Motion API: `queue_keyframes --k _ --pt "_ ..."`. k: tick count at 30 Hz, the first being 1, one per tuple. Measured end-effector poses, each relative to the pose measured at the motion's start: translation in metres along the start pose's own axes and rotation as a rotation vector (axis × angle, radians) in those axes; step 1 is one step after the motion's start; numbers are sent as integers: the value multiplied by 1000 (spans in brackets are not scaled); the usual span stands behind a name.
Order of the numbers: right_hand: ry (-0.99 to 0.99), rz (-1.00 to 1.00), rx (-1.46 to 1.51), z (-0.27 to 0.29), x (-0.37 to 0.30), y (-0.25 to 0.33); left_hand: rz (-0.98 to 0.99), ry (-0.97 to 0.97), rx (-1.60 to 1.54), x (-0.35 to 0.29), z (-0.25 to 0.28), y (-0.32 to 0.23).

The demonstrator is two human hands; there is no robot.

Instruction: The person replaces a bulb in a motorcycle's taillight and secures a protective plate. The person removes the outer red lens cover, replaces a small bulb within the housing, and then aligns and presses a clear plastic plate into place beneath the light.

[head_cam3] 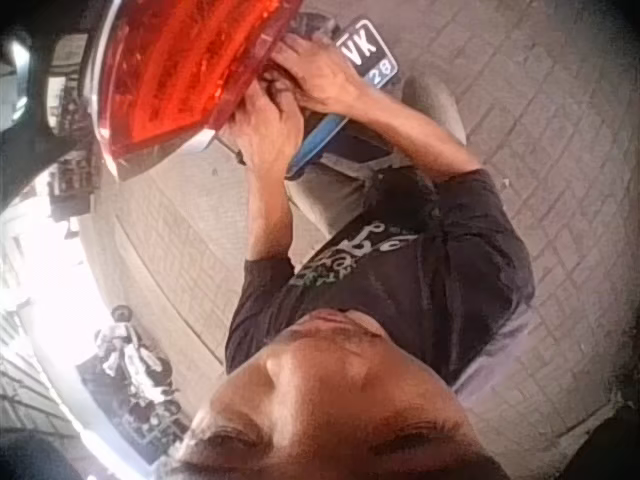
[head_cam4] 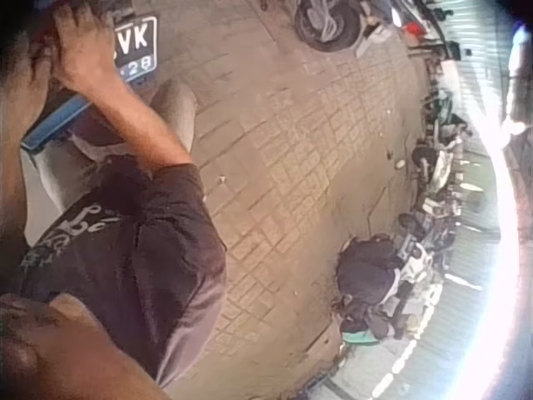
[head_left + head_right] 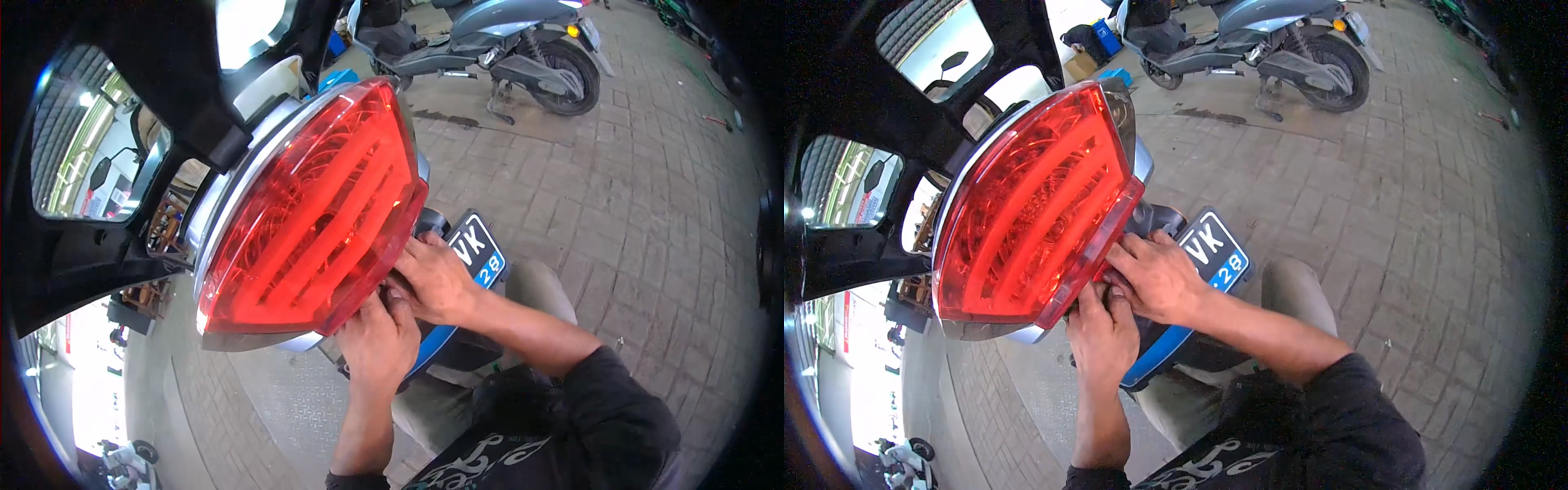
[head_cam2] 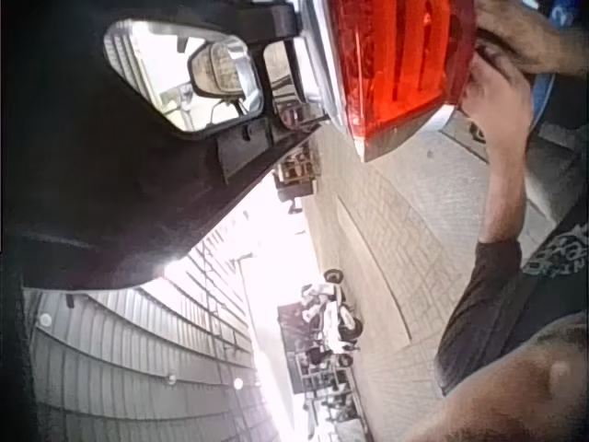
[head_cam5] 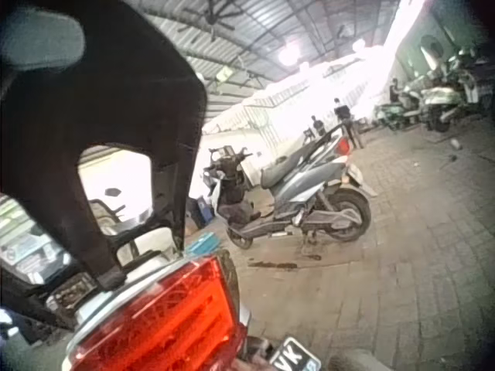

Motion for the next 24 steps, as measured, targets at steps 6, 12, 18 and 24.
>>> queue_keyframes --k 6,12,18,24 --pt "279 -42 40 -7 11 -16 125 18 29 9 -2 -10" --pt "386 -68 130 -18 15 -22 215 102 -96 20 2 -14" --pt "354 45 263 -8 19 -19 279 19 -82 18 2 -12" --pt "437 61 296 -17 23 -19 320 -34 -117 19 2 -2"
Point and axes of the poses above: each hand's wrist, its own x-axis towards the middle knuckle, its own z-axis out of the back of the hand, y = z × x, the point moved 10 cm from there along x, towards the middle knuckle, and after that the axes turned 9 degrees about x, right-handed, at the moved point
